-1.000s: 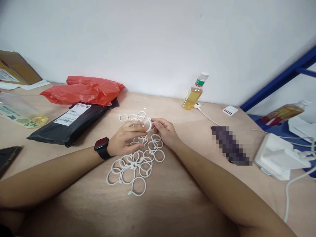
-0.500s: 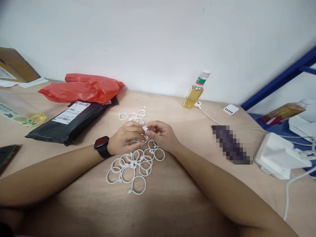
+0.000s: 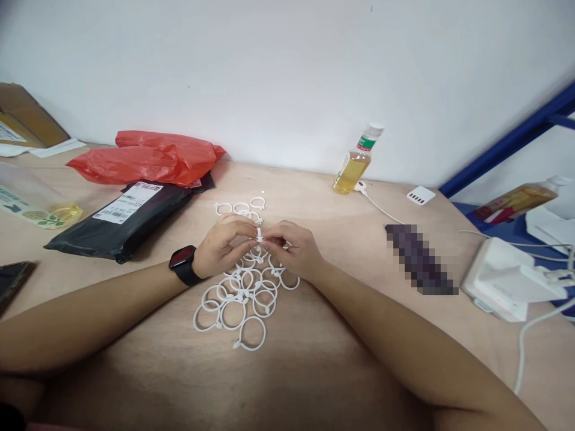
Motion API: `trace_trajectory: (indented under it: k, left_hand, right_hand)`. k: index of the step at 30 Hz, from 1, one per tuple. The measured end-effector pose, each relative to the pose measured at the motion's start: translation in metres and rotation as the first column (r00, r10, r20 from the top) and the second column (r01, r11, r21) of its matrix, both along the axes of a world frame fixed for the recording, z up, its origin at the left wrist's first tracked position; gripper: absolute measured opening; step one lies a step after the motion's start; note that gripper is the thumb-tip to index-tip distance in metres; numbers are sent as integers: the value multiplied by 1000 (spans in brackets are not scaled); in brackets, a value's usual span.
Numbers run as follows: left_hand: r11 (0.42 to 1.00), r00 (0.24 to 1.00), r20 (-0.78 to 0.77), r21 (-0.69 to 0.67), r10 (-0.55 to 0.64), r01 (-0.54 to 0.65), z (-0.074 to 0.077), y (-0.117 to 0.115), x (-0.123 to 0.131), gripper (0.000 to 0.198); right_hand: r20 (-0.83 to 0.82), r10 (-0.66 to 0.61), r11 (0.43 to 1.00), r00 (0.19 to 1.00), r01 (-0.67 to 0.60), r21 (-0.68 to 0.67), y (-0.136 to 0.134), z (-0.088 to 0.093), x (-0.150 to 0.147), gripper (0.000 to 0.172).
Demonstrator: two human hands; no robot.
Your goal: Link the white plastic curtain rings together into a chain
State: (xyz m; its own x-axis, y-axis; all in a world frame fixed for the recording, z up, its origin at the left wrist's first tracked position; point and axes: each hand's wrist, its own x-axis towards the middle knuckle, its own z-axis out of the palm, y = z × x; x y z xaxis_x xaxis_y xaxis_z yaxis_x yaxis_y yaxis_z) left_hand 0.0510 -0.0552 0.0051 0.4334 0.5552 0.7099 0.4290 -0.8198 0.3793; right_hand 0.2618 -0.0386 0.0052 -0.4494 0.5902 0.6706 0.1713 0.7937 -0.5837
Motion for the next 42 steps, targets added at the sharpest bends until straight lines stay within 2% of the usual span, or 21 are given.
trace_trajectory:
  k: [4,11,15,19,22,24,28,30,33,35,37,40,42]
  left_hand:
    - [999,999,-24,-5,40,-40,1,0,0,13]
    - [998,998,-47,51,-37,39,3,2,0,11]
    - [997,997,-80,82,18,-11,4,-1,0,15]
    - [995,995,-84,83,55,-48,4,-2,1,16]
    - [995,998,-29,75,62,-60,3,-1,1,12]
    - [997,998,-9,61,57,-57,2,0,1,10]
    - [998,998,-10,-6,62,-62,2,1,1,12]
    - [991,993,20,-70,117,-116,1,2,1,12]
    - [932,947,71,-212,313,-292,-3,8,0,11]
    - [858,893,70,-320,444,-401,-8,14,-1,13]
    - [780,846,53,-423,530,-462,-13,21,-4,23]
    - [669,807,-5,-556,590,-493,-16,27,-6,30]
    - [656,828,-78,-571,555,-493,-14,26,-6,29]
  right_hand:
    - [22,-15,1000,1000,15,12,0,-1,1,8]
    - [42,-56,983,998,48,179,-4,-1,0,3]
    - [52,-99,967,994,84,240,-7,-2,-2,4]
    - [62,-113,971,992,97,219,-8,-1,-3,6]
    - [53,-128,984,990,120,128,-8,-1,-4,5]
    - [66,-134,988,989,129,85,-8,-1,-4,11]
    - [119,-127,985,985,111,134,-3,-4,-2,15]
    - [148,-127,979,981,101,176,2,-7,0,16]
    - [259,-140,974,956,85,211,11,-12,3,19]
    - [342,-134,977,930,67,200,16,-15,4,19]
    - [385,-120,984,915,57,170,18,-16,5,17]
    - [379,-97,994,920,68,88,15,-14,3,14]
    - [347,-71,997,935,68,21,11,-11,3,14]
